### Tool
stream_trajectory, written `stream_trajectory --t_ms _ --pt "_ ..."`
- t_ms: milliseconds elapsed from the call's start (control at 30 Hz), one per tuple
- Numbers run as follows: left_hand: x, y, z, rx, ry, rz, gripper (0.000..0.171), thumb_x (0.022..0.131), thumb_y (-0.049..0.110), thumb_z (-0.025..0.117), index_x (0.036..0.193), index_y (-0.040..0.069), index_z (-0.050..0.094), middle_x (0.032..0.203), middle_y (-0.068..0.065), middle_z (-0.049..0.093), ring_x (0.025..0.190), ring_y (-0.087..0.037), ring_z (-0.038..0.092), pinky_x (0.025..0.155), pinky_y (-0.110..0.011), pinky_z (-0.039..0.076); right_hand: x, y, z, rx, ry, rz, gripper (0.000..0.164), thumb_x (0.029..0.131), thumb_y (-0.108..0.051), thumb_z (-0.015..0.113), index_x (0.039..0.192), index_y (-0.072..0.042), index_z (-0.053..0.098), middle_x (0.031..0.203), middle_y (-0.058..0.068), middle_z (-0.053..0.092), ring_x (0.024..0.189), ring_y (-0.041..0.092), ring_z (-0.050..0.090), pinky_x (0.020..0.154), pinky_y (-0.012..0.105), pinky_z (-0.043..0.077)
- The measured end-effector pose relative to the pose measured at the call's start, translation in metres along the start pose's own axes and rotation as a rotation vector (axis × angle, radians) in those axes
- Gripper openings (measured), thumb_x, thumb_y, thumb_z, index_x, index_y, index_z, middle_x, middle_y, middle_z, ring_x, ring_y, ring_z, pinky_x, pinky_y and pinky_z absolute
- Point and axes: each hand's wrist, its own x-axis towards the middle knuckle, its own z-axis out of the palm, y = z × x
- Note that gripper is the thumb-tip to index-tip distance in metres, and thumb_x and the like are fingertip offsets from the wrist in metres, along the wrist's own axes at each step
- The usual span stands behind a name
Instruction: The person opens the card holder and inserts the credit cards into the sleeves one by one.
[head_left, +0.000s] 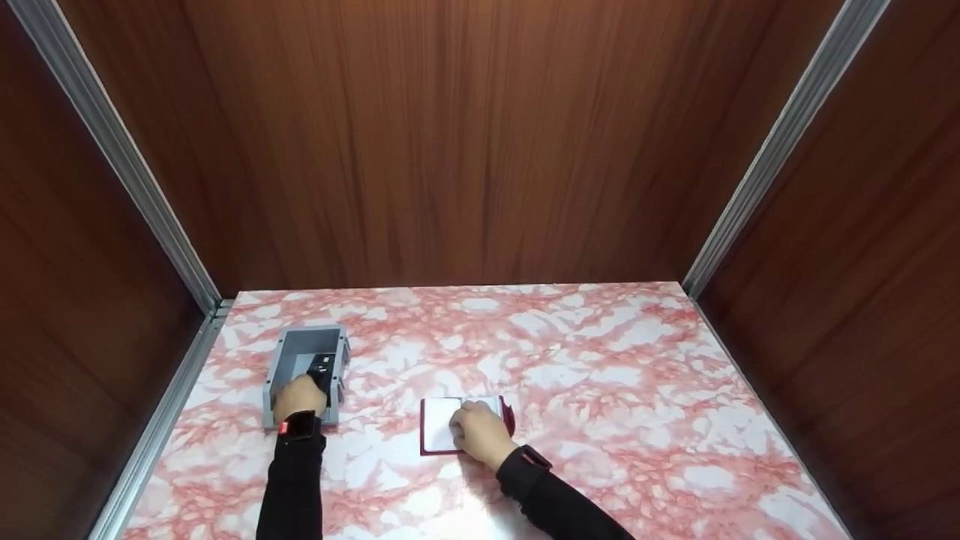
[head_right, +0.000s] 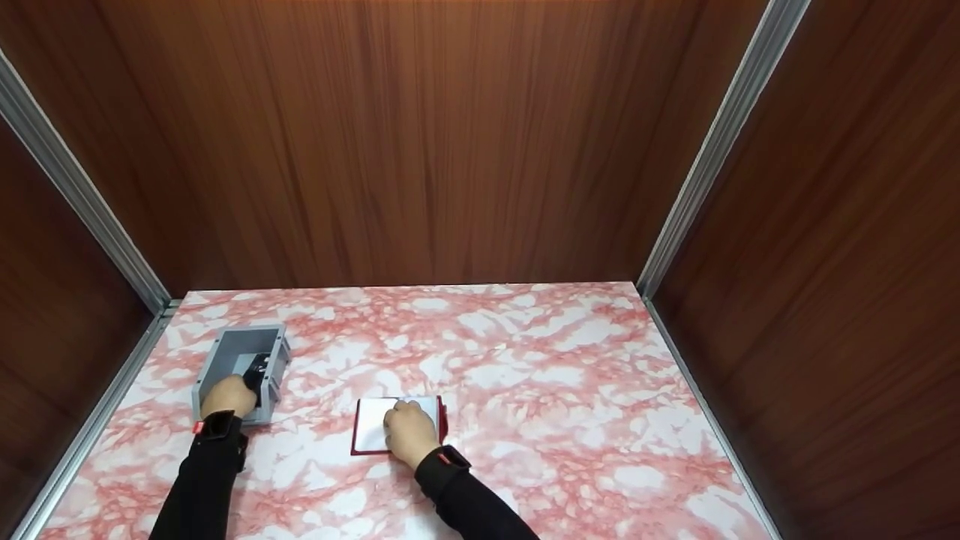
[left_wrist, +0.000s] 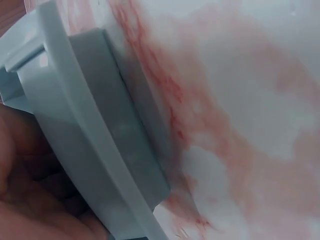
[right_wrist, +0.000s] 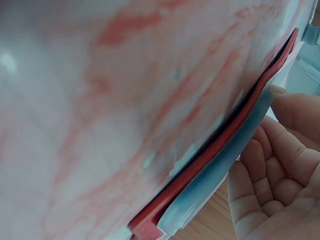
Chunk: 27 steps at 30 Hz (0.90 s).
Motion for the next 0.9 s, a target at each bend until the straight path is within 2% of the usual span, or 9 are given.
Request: stream_trajectory --t_ms 200,367,667,900 --pt "-0.002 0.0008 -0.0014 -0.006 0.008 0.024 0.025 0.089 0.006 0.05 0.102 -0.012 0.063 0.102 -0.035 0.064 0.091 -0.051 0.061 0.077 -0.063 0.049 0.0011 -0.0002 0.0001 -0.004 0.0 0.004 0.019 0.069 -0.007 0.081 0.086 -0.009 0.072 0.083 0.0 0.061 0.08 0.022 0.058 0.074 0.028 0.05" --pt "-0.0042 0.0042 -0.0035 -0.024 -0.009 0.043 0.028 0.091 0.006 0.048 0.104 -0.014 0.061 0.106 -0.036 0.062 0.096 -0.053 0.06 0.084 -0.062 0.047 0.0014 0.0 0.0012 -0.008 -0.014 0.016 0.019 0.069 -0.007 0.081 0.086 -0.009 0.072 0.084 -0.001 0.061 0.082 0.022 0.059 0.074 0.028 0.051" --pt "-0.0035 0.008 -0.0019 -0.084 -0.032 -0.002 0.032 0.092 0.007 0.045 0.112 -0.013 0.058 0.116 -0.034 0.059 0.105 -0.051 0.057 0.09 -0.059 0.044 0.0014 -0.0016 -0.0004 -0.024 -0.011 0.027 0.02 0.067 -0.008 0.081 0.084 -0.01 0.072 0.083 -0.001 0.061 0.081 0.022 0.059 0.072 0.029 0.051" --pt "-0.0054 0.0093 -0.0046 -0.113 -0.039 0.006 0.03 0.092 0.008 0.045 0.11 -0.012 0.058 0.115 -0.034 0.059 0.103 -0.051 0.057 0.089 -0.059 0.045 0.0021 -0.0018 -0.0009 -0.029 -0.015 0.033 0.02 0.066 -0.009 0.082 0.084 -0.011 0.073 0.083 -0.001 0.061 0.08 0.022 0.058 0.072 0.029 0.05"
